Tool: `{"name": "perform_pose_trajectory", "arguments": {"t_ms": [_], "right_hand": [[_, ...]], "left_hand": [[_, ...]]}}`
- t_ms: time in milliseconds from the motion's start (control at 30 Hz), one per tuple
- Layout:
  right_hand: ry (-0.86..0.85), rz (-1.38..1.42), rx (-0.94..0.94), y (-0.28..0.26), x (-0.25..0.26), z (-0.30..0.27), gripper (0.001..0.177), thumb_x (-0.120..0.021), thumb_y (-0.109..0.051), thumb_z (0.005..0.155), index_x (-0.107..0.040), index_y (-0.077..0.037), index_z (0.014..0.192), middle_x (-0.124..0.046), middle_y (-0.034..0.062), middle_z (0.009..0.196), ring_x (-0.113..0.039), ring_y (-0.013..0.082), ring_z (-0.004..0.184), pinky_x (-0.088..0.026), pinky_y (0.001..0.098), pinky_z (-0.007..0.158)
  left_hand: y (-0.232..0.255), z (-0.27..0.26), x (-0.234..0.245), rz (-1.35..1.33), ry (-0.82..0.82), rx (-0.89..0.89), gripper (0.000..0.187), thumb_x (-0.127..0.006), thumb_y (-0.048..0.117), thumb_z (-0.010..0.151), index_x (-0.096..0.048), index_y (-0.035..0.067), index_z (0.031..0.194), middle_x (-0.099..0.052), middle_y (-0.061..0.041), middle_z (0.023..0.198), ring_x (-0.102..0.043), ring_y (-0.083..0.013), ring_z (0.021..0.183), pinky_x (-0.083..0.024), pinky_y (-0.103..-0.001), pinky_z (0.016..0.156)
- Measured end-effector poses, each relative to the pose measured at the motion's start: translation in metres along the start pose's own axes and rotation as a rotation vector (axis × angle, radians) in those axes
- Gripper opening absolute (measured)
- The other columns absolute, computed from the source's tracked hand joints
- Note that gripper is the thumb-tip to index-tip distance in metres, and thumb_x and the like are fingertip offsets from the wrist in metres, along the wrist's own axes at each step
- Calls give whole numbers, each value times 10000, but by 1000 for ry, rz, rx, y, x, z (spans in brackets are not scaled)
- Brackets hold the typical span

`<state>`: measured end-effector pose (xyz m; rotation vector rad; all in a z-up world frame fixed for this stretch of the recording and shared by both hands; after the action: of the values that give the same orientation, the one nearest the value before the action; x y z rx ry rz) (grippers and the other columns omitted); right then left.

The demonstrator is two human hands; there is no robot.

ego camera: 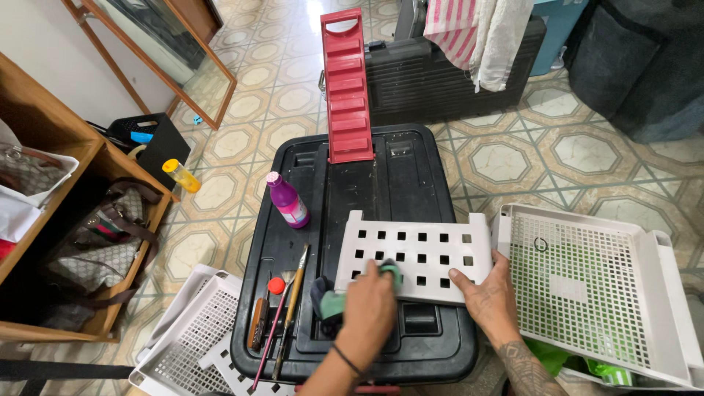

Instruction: The person wipes a white plastic basket with a green cloth, then applies liquid from a purple bottle to the cloth and continues wiping the basket's surfaces and edges.

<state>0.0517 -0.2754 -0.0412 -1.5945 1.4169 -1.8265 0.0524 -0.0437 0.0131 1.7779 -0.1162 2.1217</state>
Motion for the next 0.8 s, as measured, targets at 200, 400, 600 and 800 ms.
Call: {"name": "perform_pose_trajectory", "arguments": {"t_ms": [200,400,600,800], "right_hand": [[35,-1,64,-1,2,-1,998,-856,-360,731,-341,52,1480,-592,251,1314,-656,340,1143,-531,406,983],[60,-21,88,0,1,1,1005,-873,-373,724,-347,42,1472,-577,256,1328,-610,354,1193,-494,415,1013],[64,20,82,0,3,-2,986,-863,-358,718,-359,22,1476,-587,245,1334,-616,351,1196,-494,415,1017],[70,20,95,-3,3,-3,994,-873,-352,714,-356,33,1471,-572,256,1346,-604,356,1207,-483,414,1030]], "left_hand": [[55,-5,2,-9,-132,-129,148,-616,55,819,-674,29,953,-575,-186,1062,-664,-326,823,-541,-434,708],[55,-2,14,-35,-115,-140,126,-620,73,840,-674,48,951,-572,-185,1040,-662,-331,804,-537,-449,679],[52,1,3,-31,-83,-166,102,-620,76,837,-668,57,925,-579,-185,1000,-666,-337,769,-541,-458,664],[22,-1,8,-42,-39,-39,109,-608,59,825,-661,52,921,-586,-181,1029,-675,-345,774,-553,-464,673]]}}
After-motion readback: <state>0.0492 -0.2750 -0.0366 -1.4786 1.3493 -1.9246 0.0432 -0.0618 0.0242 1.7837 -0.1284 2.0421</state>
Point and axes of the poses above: each hand's wrist, its own z-axis towards the middle knuckle, its own x-axis out of the back of the hand, y = z × x, the point moved 6 cm from there along z, towards the middle knuckle
